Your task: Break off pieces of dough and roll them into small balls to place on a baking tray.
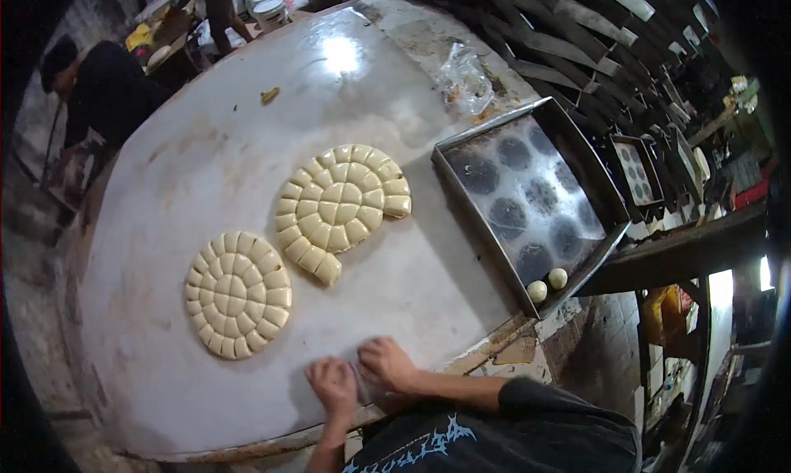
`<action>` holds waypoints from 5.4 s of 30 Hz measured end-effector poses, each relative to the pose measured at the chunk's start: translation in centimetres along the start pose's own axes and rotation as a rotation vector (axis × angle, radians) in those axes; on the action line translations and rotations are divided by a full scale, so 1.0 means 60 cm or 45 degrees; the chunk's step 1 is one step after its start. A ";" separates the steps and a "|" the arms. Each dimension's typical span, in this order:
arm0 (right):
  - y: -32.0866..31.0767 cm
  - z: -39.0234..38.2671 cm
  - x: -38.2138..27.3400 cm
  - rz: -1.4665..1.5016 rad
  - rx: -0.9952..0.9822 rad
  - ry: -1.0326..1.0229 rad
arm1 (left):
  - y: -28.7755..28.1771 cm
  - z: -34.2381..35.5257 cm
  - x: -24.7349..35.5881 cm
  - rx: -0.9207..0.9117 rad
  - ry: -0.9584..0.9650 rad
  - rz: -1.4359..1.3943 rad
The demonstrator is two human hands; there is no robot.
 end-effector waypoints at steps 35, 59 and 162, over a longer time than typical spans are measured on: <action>-0.520 -0.197 0.355 -0.408 -0.189 0.707 | 0.162 0.129 0.515 -0.808 0.447 -0.573; -0.228 0.175 0.258 -0.408 0.863 0.786 | -0.052 -0.113 -0.064 -0.005 -0.002 0.259; -0.149 -0.129 0.029 -0.545 -0.074 -0.050 | -0.023 -0.012 -0.037 -0.008 0.262 0.297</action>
Point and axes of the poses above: each hand's wrist, its own z-axis towards the middle knuckle, its own y-axis out of the palm, x = y × z, the point moved 4 cm from there along z, towards the middle knuckle, and after that the axes turned 1 degree about y, right-handed, at the moved point
